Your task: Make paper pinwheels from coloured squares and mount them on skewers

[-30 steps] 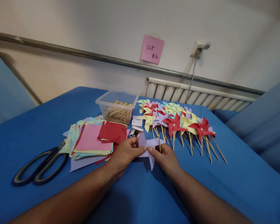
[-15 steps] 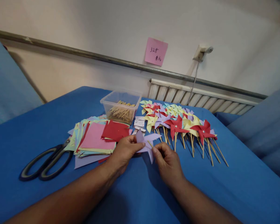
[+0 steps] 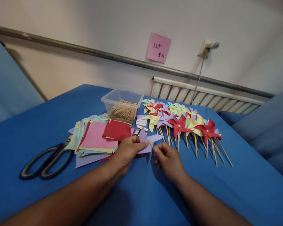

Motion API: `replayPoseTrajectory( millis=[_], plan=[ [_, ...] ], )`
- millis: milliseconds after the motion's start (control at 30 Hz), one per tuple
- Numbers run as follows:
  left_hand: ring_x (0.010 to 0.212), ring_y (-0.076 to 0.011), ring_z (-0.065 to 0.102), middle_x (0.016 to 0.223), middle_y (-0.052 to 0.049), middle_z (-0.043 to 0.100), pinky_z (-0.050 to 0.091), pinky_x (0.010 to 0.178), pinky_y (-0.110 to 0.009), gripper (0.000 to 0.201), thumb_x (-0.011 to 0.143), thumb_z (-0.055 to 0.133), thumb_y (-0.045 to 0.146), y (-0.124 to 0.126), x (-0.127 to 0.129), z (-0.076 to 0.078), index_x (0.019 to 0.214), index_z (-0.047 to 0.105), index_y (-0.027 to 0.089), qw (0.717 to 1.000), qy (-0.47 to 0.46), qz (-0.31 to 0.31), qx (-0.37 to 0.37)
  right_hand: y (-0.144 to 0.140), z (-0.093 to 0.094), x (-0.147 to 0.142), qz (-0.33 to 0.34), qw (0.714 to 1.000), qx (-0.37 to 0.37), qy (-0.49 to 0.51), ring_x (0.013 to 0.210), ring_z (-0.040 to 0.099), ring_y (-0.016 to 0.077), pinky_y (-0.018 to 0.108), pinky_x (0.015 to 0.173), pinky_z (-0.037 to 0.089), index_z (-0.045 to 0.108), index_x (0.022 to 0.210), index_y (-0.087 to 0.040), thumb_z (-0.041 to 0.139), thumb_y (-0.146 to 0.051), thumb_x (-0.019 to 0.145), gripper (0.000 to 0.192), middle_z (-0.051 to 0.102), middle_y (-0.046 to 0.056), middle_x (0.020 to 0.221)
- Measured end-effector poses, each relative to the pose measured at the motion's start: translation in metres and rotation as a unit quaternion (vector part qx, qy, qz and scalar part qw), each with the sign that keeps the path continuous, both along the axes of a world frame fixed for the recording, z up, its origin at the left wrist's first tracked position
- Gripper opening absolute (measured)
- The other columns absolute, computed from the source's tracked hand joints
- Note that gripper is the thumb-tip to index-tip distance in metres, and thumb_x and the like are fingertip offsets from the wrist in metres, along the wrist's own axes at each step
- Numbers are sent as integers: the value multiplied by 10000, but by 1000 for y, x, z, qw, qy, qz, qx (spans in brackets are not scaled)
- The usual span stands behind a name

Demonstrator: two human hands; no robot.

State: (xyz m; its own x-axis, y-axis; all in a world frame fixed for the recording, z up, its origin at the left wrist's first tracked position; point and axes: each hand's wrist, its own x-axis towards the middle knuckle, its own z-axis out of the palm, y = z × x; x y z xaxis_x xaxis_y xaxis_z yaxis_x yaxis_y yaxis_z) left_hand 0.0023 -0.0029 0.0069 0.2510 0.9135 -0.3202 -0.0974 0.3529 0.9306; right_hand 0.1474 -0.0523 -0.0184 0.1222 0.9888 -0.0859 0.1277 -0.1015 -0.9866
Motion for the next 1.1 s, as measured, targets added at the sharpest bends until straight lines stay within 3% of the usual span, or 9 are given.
replayPoseTrajectory(
  millis=[133, 400, 567, 667, 900, 1100],
  plan=[
    [543, -107, 519, 630, 5, 619, 390, 525, -235, 207, 617, 749, 257, 2, -1, 0, 719, 617, 134, 1000, -7, 7, 13, 2, 4, 5, 7, 1000, 25, 7, 492, 414, 94, 209, 477, 317, 575, 693, -163, 613, -451, 778, 303, 487, -48, 530],
    [523, -108, 522, 602, 8, 621, 387, 519, -236, 175, 621, 745, 243, 2, -1, 1, 702, 631, 139, 999, -21, 29, 2, 5, 17, 12, -91, 985, 63, 131, 476, 300, 84, 212, 463, 254, 501, 689, -188, 580, -544, 806, 383, 376, -76, 541],
    [536, -118, 550, 604, 6, 634, 406, 535, -240, 176, 603, 757, 223, -1, 1, -1, 687, 625, 141, 999, -28, 44, 1, 7, 11, 6, -73, 978, 108, 161, 472, 361, 79, 210, 473, 285, 471, 674, -190, 564, -490, 853, 361, 439, -66, 540],
    [542, -128, 570, 619, -3, 652, 413, 542, -245, 192, 599, 759, 226, -1, 2, -3, 712, 629, 140, 997, -52, 50, -2, 5, 9, 2, -65, 973, 129, 182, 495, 433, 82, 208, 502, 330, 503, 756, -196, 576, -445, 864, 281, 522, -57, 577],
    [555, -154, 596, 620, -20, 664, 427, 550, -263, 232, 581, 767, 254, 1, 5, -3, 722, 631, 129, 995, -73, 74, 2, -5, 11, -6, -1, 971, 132, 199, 557, 550, 100, 232, 565, 429, 613, 869, -193, 619, -421, 843, 229, 607, -26, 672],
    [517, -121, 551, 564, 18, 617, 419, 541, -244, 198, 588, 761, 251, 3, 4, 0, 677, 622, 142, 991, -83, 108, 0, -15, 16, -14, 119, 947, 61, 292, 563, 623, 146, 277, 573, 479, 686, 833, -176, 717, -400, 744, 243, 680, 32, 698]
  ],
)
